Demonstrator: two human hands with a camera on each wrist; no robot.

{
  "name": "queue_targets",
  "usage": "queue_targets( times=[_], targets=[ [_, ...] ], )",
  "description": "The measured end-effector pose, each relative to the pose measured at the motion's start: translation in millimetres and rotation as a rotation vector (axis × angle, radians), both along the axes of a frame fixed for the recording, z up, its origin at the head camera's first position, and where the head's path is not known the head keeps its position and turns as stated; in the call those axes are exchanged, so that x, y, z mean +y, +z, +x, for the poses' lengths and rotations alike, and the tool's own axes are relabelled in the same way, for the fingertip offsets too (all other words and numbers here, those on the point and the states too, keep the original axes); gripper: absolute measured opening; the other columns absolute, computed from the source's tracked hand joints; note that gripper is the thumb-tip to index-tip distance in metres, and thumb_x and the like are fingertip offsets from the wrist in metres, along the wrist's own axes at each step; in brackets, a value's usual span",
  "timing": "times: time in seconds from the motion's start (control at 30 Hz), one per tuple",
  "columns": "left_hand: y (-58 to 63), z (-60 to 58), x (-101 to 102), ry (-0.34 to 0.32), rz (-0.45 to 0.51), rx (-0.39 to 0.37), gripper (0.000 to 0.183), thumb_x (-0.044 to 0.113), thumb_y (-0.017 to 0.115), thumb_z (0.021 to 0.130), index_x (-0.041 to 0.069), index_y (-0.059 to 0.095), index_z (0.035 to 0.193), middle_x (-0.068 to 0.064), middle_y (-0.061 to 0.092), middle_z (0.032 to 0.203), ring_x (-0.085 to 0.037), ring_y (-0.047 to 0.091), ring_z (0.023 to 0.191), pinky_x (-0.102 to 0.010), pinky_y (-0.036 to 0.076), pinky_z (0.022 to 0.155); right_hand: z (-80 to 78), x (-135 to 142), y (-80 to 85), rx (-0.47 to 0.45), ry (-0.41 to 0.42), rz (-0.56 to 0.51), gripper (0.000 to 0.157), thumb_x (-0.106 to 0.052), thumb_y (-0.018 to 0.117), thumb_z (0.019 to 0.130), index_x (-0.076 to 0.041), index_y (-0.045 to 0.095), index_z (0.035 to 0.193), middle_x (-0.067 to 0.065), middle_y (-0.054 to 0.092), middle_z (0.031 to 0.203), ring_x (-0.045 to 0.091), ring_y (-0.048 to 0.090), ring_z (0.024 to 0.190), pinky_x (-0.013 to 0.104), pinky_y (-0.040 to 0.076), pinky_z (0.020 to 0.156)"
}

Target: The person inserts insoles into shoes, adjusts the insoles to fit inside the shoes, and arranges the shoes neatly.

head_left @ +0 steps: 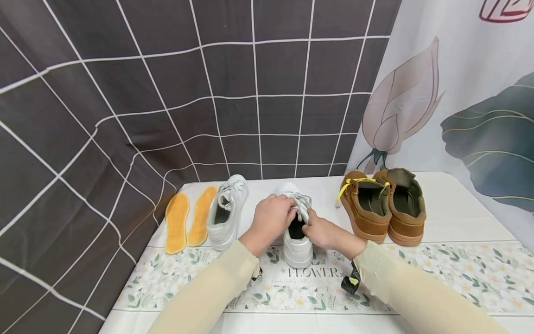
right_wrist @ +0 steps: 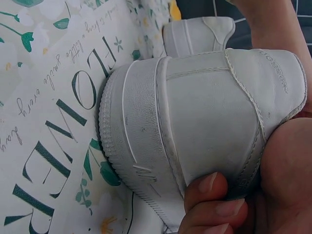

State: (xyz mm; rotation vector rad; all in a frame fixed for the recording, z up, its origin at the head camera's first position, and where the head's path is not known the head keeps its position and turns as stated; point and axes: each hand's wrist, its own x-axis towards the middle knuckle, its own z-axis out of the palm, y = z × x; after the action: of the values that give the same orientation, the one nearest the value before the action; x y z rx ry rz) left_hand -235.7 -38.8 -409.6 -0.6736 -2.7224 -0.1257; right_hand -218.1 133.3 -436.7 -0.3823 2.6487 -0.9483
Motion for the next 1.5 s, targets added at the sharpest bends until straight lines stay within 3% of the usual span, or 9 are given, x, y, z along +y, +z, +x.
queue_targets(
  times=[0.2,0.33,0.43,0.53,0.87,1.0,1.2,1.5],
  targets=[
    [3.7,-10.7,0.8,0.023,0.107,0.022,0.015,0.032,0.063,0.097,0.026,0.073,0.088,0.01,0.069,0.073,-0.015,0.061,0.065,-0.031,0.047,0.051,1.8,-0.2,-0.1,0.002,-0.013,0.024,0.067,-0.018,0.036,0.102,0.017,0.008,0.152,0.043,0.041,0.142,0.044,0.046,0.135,0.055,0.038,0.11],
    [5.7,-18.2,0.5,0.067,0.213,-0.022,0.015,0.032,0.062,0.096,0.027,0.073,0.088,0.011,0.066,0.067,-0.012,0.057,0.058,-0.029,0.042,0.048,3.6,-1.2,1.3,0.016,-0.005,0.061,0.066,-0.019,0.037,0.103,0.019,0.01,0.15,0.043,0.048,0.136,0.037,0.059,0.118,0.052,0.045,0.101],
    [6.6,-20.6,1.2,0.072,0.253,-0.074,0.016,0.032,0.06,0.097,0.026,0.073,0.091,0.01,0.066,0.07,-0.011,0.057,0.059,-0.029,0.043,0.05,3.7,-1.0,2.0,0.029,0.003,0.076,0.066,-0.018,0.037,0.103,0.021,0.012,0.149,0.043,0.051,0.132,0.033,0.061,0.103,0.049,0.048,0.093],
    [7.4,-19.9,1.8,0.056,0.246,-0.107,0.016,0.031,0.059,0.097,0.024,0.073,0.096,0.008,0.068,0.079,-0.012,0.06,0.065,-0.03,0.047,0.054,3.1,-0.4,2.1,0.03,-0.008,0.075,0.066,-0.019,0.036,0.103,0.02,0.012,0.15,0.043,0.05,0.133,0.032,0.061,0.102,0.048,0.048,0.092],
    [11.1,-14.9,-6.2,0.051,0.238,-0.176,0.021,0.038,0.056,0.097,0.026,0.072,0.104,0.006,0.069,0.093,-0.014,0.064,0.08,-0.033,0.051,0.066,0.7,0.3,-2.5,0.044,-0.012,0.061,0.067,-0.019,0.035,0.102,0.019,0.009,0.151,0.044,0.045,0.138,0.038,0.057,0.121,0.053,0.045,0.101],
    [19.0,-10.7,-19.5,0.046,0.247,-0.193,0.023,0.038,0.054,0.097,0.025,0.071,0.108,0.005,0.07,0.099,-0.017,0.066,0.085,-0.036,0.052,0.069,2.2,0.1,-2.1,0.04,-0.018,0.054,0.067,-0.019,0.035,0.102,0.019,0.008,0.151,0.045,0.044,0.138,0.043,0.052,0.128,0.055,0.042,0.106],
    [33.9,-7.2,-48.1,0.083,0.247,-0.136,0.024,0.035,0.053,0.097,0.024,0.071,0.108,0.006,0.071,0.098,-0.016,0.067,0.086,-0.037,0.053,0.068,3.9,1.9,-1.3,0.026,-0.021,0.058,0.067,-0.02,0.034,0.103,0.019,0.008,0.151,0.044,0.046,0.137,0.045,0.051,0.13,0.056,0.041,0.107],
    [55.9,-15.9,-102.9,0.19,0.341,-0.064,0.025,0.032,0.052,0.097,0.02,0.071,0.107,0.001,0.071,0.098,-0.021,0.066,0.088,-0.04,0.052,0.073,3.3,1.5,-3.3,0.027,-0.004,0.056,0.067,-0.021,0.033,0.103,0.018,0.008,0.151,0.044,0.042,0.14,0.046,0.049,0.131,0.056,0.041,0.107]
  ],
)
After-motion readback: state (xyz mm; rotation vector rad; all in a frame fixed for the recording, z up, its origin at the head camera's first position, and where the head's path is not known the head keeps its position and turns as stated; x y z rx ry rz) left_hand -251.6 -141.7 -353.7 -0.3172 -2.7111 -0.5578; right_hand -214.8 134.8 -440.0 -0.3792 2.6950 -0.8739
